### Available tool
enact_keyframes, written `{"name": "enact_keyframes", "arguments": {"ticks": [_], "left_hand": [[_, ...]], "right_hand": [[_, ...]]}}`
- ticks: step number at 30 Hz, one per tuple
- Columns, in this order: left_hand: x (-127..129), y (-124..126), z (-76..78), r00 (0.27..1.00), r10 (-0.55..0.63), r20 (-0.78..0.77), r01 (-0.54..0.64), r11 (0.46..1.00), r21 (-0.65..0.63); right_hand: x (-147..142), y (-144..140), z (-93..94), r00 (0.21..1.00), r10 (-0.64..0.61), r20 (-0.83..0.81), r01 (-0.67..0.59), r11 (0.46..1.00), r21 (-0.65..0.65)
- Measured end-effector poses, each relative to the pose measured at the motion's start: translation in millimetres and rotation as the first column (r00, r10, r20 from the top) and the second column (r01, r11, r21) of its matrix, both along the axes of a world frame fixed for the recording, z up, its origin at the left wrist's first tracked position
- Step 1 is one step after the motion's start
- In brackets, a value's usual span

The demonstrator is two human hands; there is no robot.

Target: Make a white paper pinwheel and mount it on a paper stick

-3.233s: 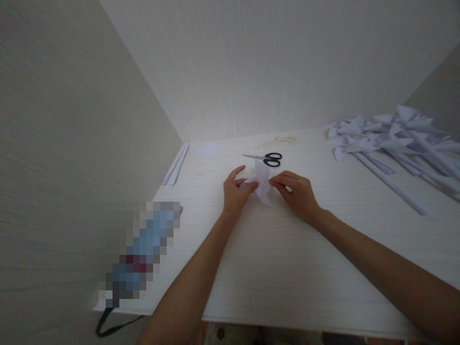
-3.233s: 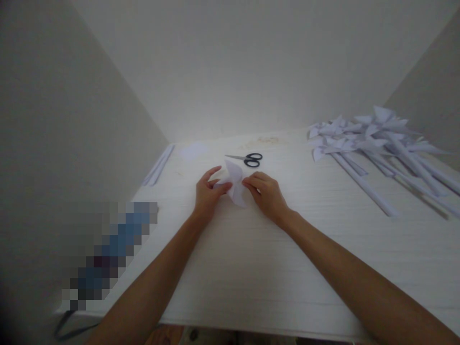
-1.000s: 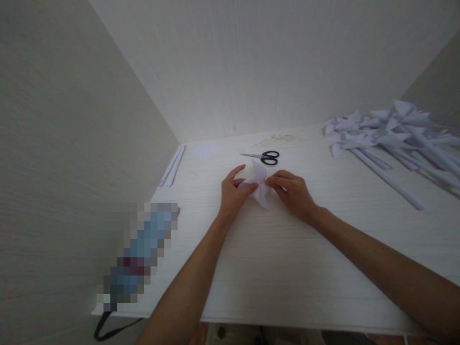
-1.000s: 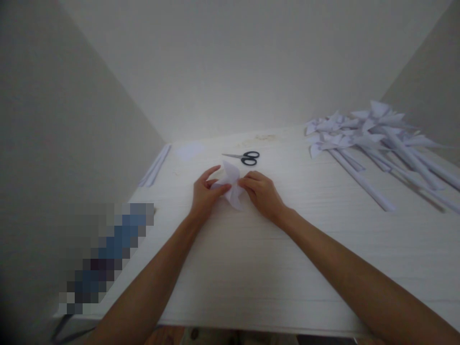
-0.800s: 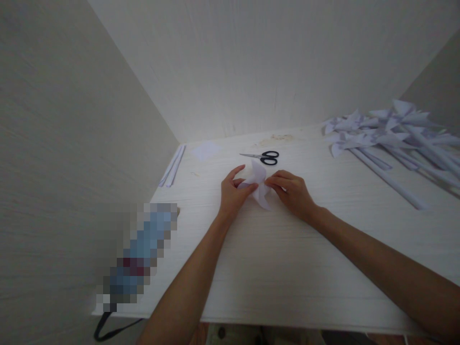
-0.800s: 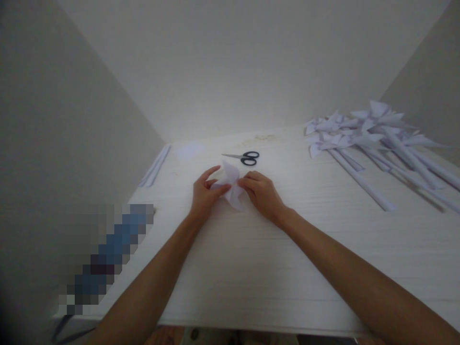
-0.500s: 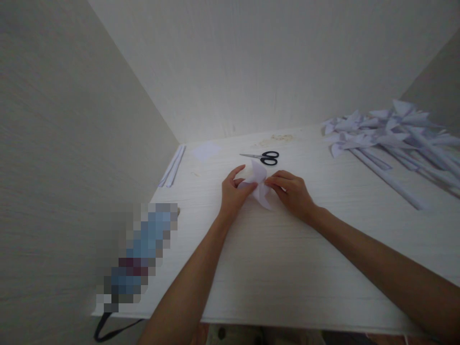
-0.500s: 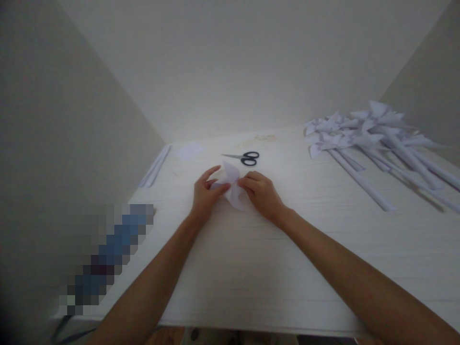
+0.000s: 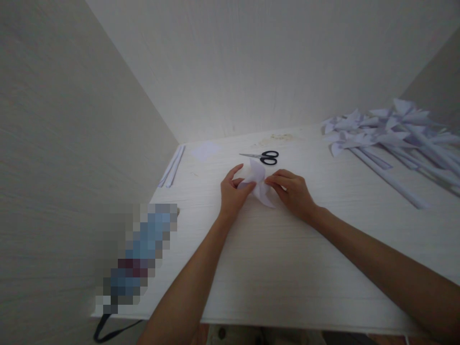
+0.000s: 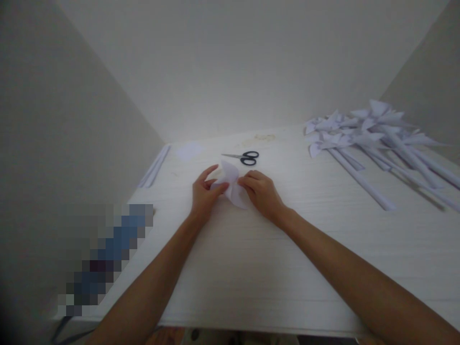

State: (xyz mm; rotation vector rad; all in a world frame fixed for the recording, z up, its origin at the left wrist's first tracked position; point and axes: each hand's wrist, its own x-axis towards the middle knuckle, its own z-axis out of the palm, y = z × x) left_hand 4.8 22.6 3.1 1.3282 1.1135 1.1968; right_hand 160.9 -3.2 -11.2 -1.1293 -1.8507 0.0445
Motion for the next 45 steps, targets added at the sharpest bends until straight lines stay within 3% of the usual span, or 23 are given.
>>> {"name": "enact_keyframes", "arguments": {"ticks": [6, 25, 30, 36, 41, 45], "left_hand": [[-0.1, -0.6, 0.4, 1.000, 0.006, 0.001, -0.006, 1.000, -0.001], [3.4, -2.6, 2.0, 0.999, 0.012, -0.042, -0.011, 1.000, 0.018], [4.5, -3.1, 0.9, 0.991, 0.056, -0.124, -0.047, 0.996, 0.080], [5.2, -3.8, -0.3, 0.979, 0.112, -0.172, -0.091, 0.988, 0.124], [5.6, -2.5, -2.9, 0.981, 0.107, -0.161, -0.086, 0.987, 0.134], [6.3, -2.1, -2.9, 0.984, 0.093, -0.154, -0.073, 0.989, 0.132]], "right_hand": [[-0.1, -0.4, 2.9, 0.998, -0.056, -0.016, 0.056, 0.998, -0.002], [-0.2, 1.2, -1.8, 0.999, -0.037, 0.040, 0.035, 0.998, 0.052], [-2.0, -2.5, 0.2, 0.980, -0.051, 0.194, 0.039, 0.997, 0.064], [-9.2, -7.6, 6.8, 0.887, -0.132, 0.443, 0.071, 0.986, 0.152], [-13.7, -8.4, 6.7, 0.860, -0.166, 0.483, 0.090, 0.980, 0.176], [-13.3, -7.9, 6.0, 0.891, -0.149, 0.428, 0.113, 0.988, 0.108]]}}
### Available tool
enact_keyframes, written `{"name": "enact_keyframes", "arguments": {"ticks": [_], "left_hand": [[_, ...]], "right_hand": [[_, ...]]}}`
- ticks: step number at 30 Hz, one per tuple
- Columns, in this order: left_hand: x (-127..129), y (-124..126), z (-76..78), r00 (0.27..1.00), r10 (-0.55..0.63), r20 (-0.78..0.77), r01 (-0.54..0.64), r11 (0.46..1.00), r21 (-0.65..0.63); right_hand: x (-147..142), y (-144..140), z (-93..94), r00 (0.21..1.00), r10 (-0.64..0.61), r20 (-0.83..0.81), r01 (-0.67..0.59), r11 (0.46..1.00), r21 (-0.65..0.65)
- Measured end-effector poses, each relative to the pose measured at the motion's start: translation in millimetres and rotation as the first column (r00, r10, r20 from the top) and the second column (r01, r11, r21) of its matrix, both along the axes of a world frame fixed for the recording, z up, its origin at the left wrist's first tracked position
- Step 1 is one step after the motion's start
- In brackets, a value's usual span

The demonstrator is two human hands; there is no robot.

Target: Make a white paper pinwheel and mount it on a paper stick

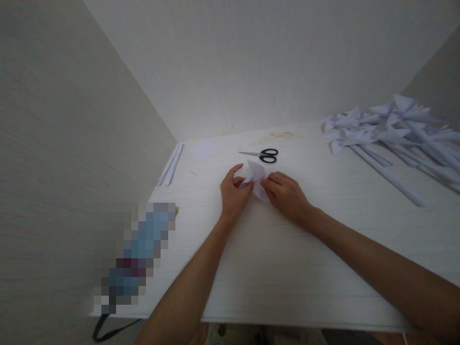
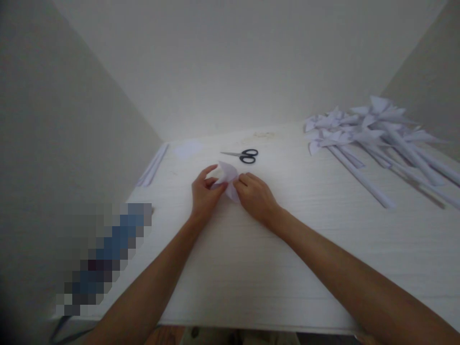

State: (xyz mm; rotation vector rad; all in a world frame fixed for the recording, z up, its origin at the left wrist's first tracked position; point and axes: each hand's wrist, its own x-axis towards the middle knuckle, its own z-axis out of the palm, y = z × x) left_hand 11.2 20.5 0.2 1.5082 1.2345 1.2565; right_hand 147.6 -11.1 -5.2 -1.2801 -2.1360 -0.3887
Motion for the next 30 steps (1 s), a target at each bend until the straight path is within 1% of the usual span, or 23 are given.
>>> {"name": "enact_keyframes", "arguments": {"ticks": [5, 9, 12, 18, 25, 30], "left_hand": [[-0.5, -0.1, 0.6, 0.999, -0.029, 0.023, 0.029, 1.000, -0.002], [-1.6, 0.6, 0.0, 0.998, -0.046, 0.034, 0.046, 0.999, -0.006], [-2.0, 1.0, 0.1, 0.998, -0.056, 0.042, 0.056, 0.998, -0.013], [-2.3, 1.0, 0.7, 0.996, -0.065, 0.059, 0.067, 0.997, -0.023], [-2.7, 2.3, -1.6, 0.998, -0.059, 0.034, 0.059, 0.998, -0.016], [-2.2, 2.3, -1.5, 0.997, -0.059, 0.043, 0.060, 0.998, -0.022]], "right_hand": [[3.2, 2.9, -2.0, 0.984, 0.015, -0.176, -0.030, 0.996, -0.085], [5.1, 5.8, -4.8, 0.959, 0.034, -0.283, -0.064, 0.993, -0.096], [6.5, 7.4, -7.0, 0.942, 0.040, -0.334, -0.078, 0.992, -0.103], [8.0, 8.5, -8.6, 0.927, 0.044, -0.373, -0.085, 0.992, -0.097], [7.2, 7.8, -6.9, 0.934, 0.039, -0.354, -0.081, 0.991, -0.107], [7.5, 8.2, -7.3, 0.935, 0.051, -0.352, -0.083, 0.994, -0.078]]}}
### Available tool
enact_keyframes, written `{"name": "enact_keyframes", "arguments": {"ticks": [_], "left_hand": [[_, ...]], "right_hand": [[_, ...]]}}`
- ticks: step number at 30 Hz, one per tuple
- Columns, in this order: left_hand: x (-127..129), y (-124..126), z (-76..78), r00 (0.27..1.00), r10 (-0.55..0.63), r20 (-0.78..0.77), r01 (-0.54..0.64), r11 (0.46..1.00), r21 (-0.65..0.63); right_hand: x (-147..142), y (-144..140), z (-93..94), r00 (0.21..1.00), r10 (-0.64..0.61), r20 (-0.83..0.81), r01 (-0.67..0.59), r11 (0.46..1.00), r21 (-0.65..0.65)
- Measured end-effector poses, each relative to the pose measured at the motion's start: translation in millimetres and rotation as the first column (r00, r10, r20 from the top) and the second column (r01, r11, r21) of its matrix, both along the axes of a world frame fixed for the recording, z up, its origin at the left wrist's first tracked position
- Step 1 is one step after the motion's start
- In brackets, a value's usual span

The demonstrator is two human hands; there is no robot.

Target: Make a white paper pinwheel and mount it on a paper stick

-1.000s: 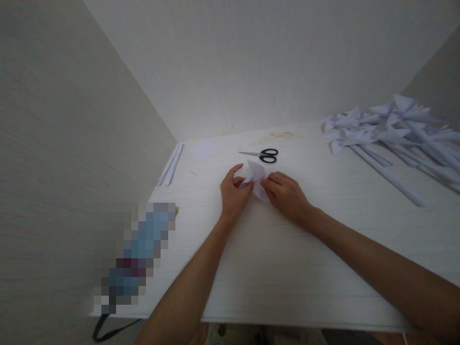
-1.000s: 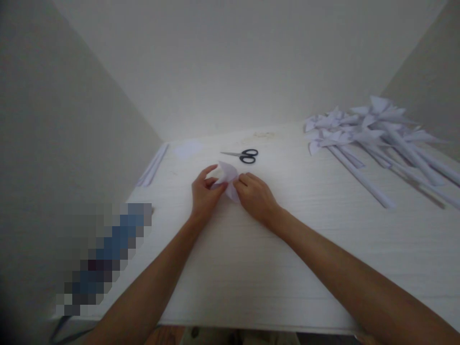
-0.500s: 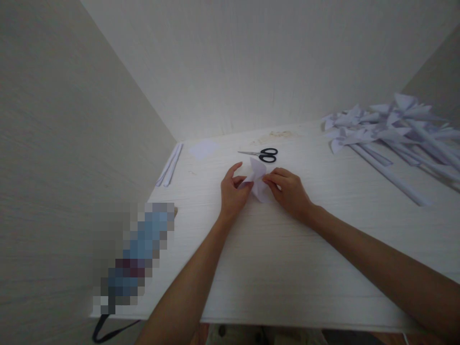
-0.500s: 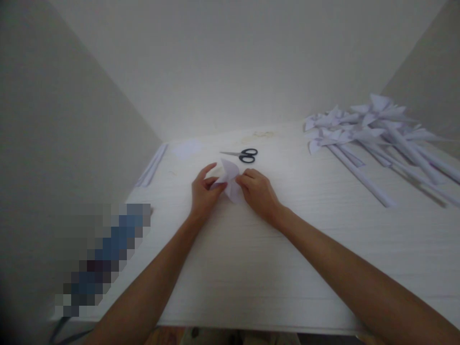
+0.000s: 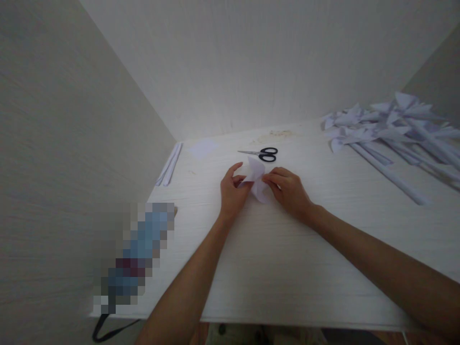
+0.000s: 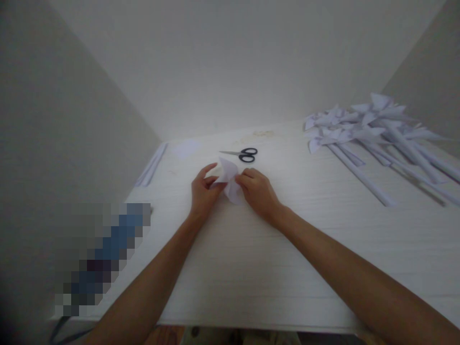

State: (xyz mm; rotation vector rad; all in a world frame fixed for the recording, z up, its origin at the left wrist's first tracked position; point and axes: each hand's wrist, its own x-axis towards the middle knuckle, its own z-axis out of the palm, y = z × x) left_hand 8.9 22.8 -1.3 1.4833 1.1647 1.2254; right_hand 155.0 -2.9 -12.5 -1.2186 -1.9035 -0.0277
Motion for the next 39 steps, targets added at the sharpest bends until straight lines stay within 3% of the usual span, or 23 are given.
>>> {"name": "enact_keyframes", "arguments": {"ticks": [22, 39], "left_hand": [[-1.6, -2.1, 2.5, 1.000, -0.013, 0.006, 0.013, 1.000, -0.025], [-0.4, -2.4, 2.4, 0.999, -0.039, 0.022, 0.040, 0.999, -0.032]], "right_hand": [[3.4, 1.0, -2.2, 0.999, 0.045, 0.021, -0.045, 0.999, -0.007], [5.6, -0.7, 0.9, 0.981, 0.052, 0.184, -0.061, 0.997, 0.039]]}}
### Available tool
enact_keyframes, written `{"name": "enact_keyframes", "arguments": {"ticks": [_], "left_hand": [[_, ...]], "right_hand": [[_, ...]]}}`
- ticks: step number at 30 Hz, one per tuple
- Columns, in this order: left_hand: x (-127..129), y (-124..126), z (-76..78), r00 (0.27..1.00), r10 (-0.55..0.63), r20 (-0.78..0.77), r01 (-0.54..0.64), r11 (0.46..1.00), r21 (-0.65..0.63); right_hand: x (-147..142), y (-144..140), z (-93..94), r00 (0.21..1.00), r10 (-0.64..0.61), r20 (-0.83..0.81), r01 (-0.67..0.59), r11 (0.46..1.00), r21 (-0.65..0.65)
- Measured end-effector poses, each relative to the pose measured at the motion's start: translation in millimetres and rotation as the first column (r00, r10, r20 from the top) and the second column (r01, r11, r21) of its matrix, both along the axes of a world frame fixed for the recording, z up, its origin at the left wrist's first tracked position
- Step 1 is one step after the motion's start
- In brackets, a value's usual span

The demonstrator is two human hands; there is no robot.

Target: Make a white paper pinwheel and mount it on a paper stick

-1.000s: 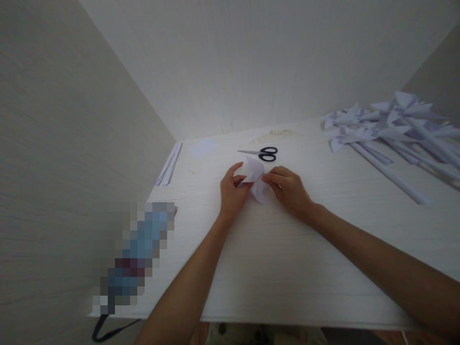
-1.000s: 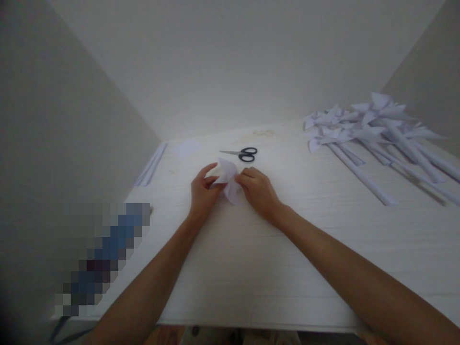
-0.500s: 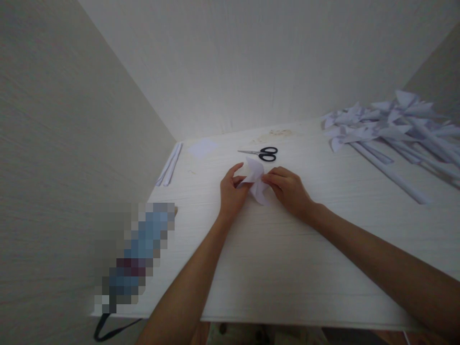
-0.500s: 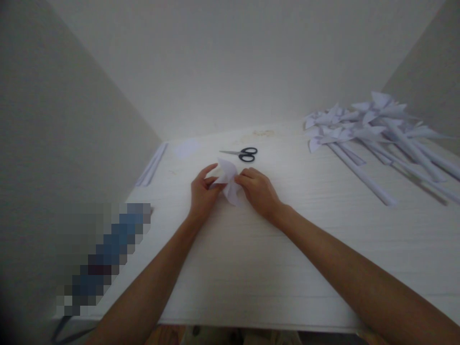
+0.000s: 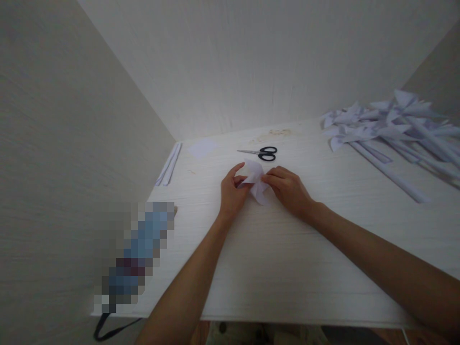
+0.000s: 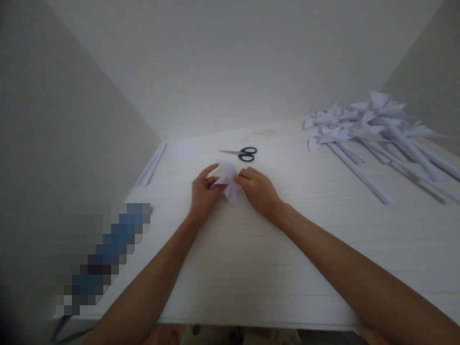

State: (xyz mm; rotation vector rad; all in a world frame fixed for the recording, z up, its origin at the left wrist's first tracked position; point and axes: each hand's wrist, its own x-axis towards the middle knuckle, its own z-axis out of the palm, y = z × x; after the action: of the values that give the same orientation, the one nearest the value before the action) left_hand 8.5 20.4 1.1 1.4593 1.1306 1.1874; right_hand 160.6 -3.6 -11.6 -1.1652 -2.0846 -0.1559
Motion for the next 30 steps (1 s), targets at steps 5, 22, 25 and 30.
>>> {"name": "enact_keyframes", "arguments": {"ticks": [5, 22, 25, 30], "left_hand": [[-1.2, 1.5, -2.0, 1.000, -0.014, -0.009, 0.014, 1.000, 0.007], [-0.6, 2.5, -2.1, 0.999, 0.027, -0.036, -0.028, 1.000, -0.011], [0.0, 2.5, -1.7, 0.998, 0.051, -0.045, -0.051, 0.999, -0.014], [1.0, 2.4, -0.8, 0.997, 0.068, -0.035, -0.069, 0.997, -0.032]], "right_hand": [[-0.6, 0.9, 0.0, 0.999, -0.002, -0.046, 0.001, 0.999, -0.036], [0.2, 2.8, 2.4, 0.980, -0.043, -0.192, 0.020, 0.992, -0.124], [1.0, 3.1, 2.8, 0.981, -0.035, -0.192, 0.011, 0.992, -0.126], [1.6, 4.3, 2.6, 0.983, -0.029, -0.179, 0.006, 0.992, -0.128]]}}
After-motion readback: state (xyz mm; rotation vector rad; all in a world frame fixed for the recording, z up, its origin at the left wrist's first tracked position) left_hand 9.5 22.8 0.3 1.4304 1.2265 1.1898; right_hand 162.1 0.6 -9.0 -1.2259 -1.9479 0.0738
